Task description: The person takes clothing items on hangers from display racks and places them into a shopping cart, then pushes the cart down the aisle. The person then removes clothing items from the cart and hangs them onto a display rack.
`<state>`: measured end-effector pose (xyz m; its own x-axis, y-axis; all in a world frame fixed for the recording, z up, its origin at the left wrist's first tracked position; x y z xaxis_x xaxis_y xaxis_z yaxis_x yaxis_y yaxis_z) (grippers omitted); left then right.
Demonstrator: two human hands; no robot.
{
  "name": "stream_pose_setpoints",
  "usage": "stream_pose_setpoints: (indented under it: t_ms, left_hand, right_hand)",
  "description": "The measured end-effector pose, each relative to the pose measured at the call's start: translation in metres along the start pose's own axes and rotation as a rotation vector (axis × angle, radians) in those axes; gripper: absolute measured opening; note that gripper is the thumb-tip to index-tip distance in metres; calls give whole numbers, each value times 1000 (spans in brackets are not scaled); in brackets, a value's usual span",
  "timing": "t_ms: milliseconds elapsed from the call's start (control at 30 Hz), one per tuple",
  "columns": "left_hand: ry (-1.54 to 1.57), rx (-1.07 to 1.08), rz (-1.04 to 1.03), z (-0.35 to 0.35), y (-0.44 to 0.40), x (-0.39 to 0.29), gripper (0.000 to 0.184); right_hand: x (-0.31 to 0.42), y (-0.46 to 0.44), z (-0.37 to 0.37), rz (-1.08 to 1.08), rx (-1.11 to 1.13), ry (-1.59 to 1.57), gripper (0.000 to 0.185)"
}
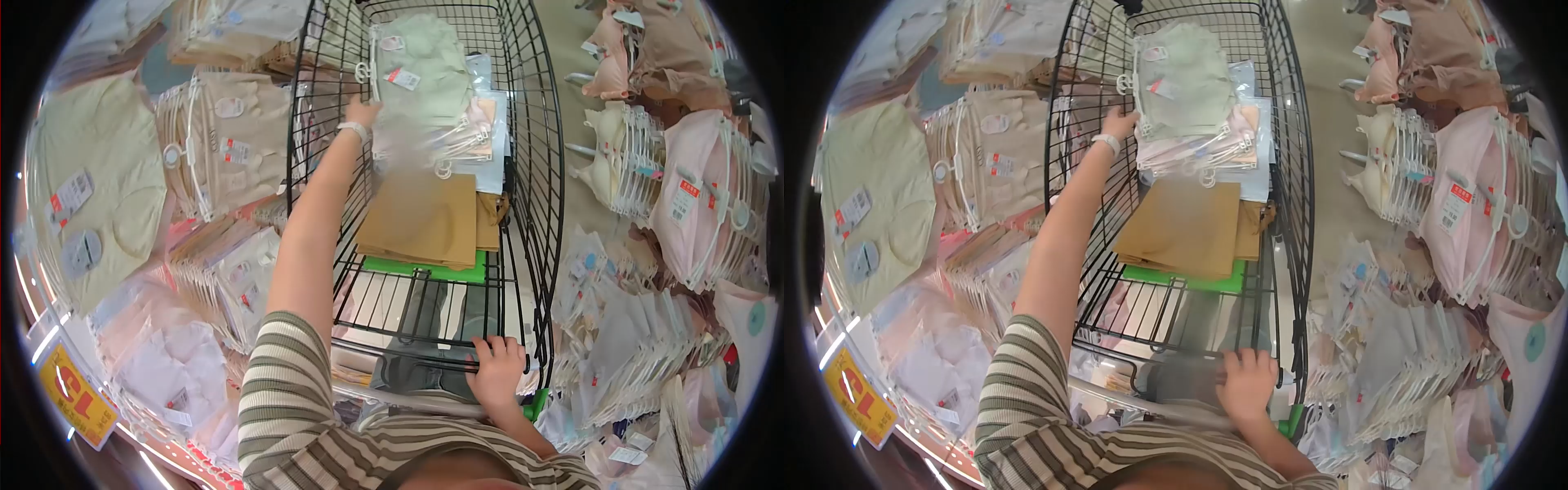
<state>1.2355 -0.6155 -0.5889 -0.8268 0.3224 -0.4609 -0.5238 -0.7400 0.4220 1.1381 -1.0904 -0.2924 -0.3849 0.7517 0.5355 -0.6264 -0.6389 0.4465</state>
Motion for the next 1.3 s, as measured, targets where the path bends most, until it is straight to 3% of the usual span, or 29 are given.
stream_pose_setpoints:
  t_ms: [67, 100, 133, 167, 233, 267, 300, 367, 567, 600, 667, 800, 1033, 1100, 1200, 1300]
  left_hand:
    - [155, 220, -49, 26, 64, -38, 69]
    - [-5, 273, -92, 34, 83, -53, 65]
    - [-171, 436, -275, 41, 113, -68, 59]
    - [-163, 418, -266, 56, 139, -74, 59]
    - [-344, 564, -665, 77, 198, -83, 48]
    - [-478, 713, -657, 97, 232, -104, 43]
    - [-471, 680, -637, 107, 250, -91, 43]
    - [-254, 311, -1034, 132, 292, -72, 24]
    - [-3, 4, -593, 249, 400, -42, 32]
    - [4, -12, -594, 255, 416, -21, 32]
    - [245, -235, -377, 258, 439, 39, 30]
    - [355, -359, -164, 272, 489, 84, 29]
    - [114, -423, -282, 252, 508, 128, 30]
    - [-134, -444, -314, 244, 507, 111, 34]
    - [-265, -292, -304, 241, 507, 83, 36]
    - [-299, -306, -401, 227, 506, 70, 38]
  right_hand:
    - [2, 0, 1, 17, -41, 17, 33]
    - [3, 1, 1, 33, -40, 24, 33]
    - [2, 1, -1, 26, -33, 29, 33]
    - [3, 2, -1, 21, -26, 35, 33]
    - [6, 5, -3, 39, -7, 54, 33]
    - [5, 7, -5, 40, -34, 67, 32]
    - [6, 5, -6, 45, -67, 78, 31]
    - [10, 7, -5, 81, -56, 122, 26]
    - [0, 13, -19, 74, -146, 168, 21]
    - [1, 13, -19, 52, -130, 188, 22]
    - [3, 16, -17, 65, -141, 195, 22]
    - [-1, 14, -21, 57, -169, 188, 24]
    - [-2, 18, -20, 27, -173, 185, 26]
    - [1, 19, -19, 1, -152, 191, 27]
    - [-3, 17, -20, 14, -155, 201, 30]
    - [-7, 17, -22, 16, -203, 217, 31]
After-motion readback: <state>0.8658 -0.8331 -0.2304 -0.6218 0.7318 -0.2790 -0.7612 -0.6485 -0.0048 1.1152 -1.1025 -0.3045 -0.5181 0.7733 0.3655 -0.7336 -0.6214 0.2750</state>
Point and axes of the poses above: each hand's wrist, its own y-axis away from the middle knuckle, its own z-axis out of the back of the hand, x = y × z, the point moved 3 cm from there along -y, towards the middle knuckle, and after that the axes turned 1 degree about -x, right-handed, at the moved point
